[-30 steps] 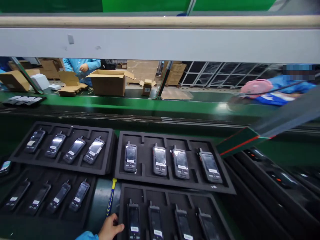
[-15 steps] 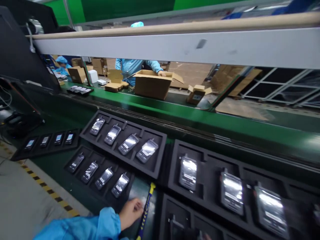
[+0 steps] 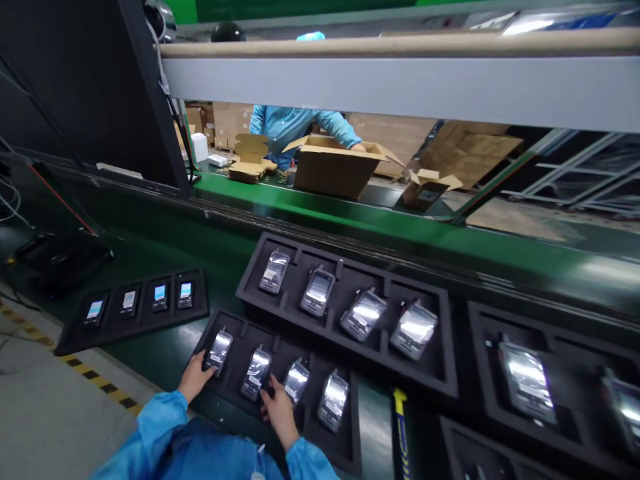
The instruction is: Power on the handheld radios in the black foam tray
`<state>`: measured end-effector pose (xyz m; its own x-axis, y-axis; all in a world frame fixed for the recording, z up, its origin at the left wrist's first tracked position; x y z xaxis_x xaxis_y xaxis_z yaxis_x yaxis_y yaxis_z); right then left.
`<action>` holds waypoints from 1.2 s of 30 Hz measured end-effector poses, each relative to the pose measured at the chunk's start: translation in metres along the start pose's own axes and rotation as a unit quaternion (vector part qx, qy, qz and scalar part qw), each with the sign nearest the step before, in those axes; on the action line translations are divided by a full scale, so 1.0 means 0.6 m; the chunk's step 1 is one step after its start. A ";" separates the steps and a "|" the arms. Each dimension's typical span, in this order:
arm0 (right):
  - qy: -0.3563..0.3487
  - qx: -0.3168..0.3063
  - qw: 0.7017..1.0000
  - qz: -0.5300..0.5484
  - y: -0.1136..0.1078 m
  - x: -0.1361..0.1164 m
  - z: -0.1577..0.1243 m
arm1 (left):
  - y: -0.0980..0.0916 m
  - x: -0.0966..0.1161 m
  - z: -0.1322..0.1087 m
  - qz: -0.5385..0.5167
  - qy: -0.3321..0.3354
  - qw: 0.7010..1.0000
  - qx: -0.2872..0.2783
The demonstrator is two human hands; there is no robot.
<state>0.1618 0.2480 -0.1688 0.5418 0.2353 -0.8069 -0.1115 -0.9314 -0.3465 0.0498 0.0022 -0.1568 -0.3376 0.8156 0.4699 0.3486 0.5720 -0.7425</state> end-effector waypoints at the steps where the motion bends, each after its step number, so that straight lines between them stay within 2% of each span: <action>1: 0.026 0.002 1.000 0.009 0.013 0.000 0.013 | 0.003 -0.002 0.010 0.012 0.005 1.000 -0.018; 3: 0.042 0.006 0.999 0.018 0.026 -0.001 0.032 | 0.008 0.001 0.024 0.039 0.026 0.998 -0.044; 7: 0.053 0.021 0.998 0.030 0.024 0.002 0.041 | 0.010 0.005 0.039 0.078 0.048 0.993 -0.073; 13: 0.040 0.042 0.997 0.051 0.021 0.012 0.029 | 0.005 0.013 0.034 0.127 0.055 0.986 -0.094; 21: 0.040 0.055 0.997 0.041 0.026 0.025 0.035 | 0.007 0.036 0.039 0.190 0.036 0.975 -0.113; 36: 0.014 0.033 0.999 -0.002 0.027 0.023 0.030 | 0.014 0.037 0.032 0.180 0.017 0.976 -0.124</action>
<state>0.1525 0.2414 -0.1944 0.5650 0.2302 -0.7923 -0.1635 -0.9100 -0.3810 0.0287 0.0234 -0.1616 -0.1263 0.9676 0.2187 0.6410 0.2479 -0.7264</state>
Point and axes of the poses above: each hand's wrist, its own z-axis towards the middle knuckle, its own y-axis out of the palm, x = y × z, the point moved 5 cm from there along z, towards the middle knuckle, and after that the axes turned 8 degrees about -y, right-handed, at the moved point
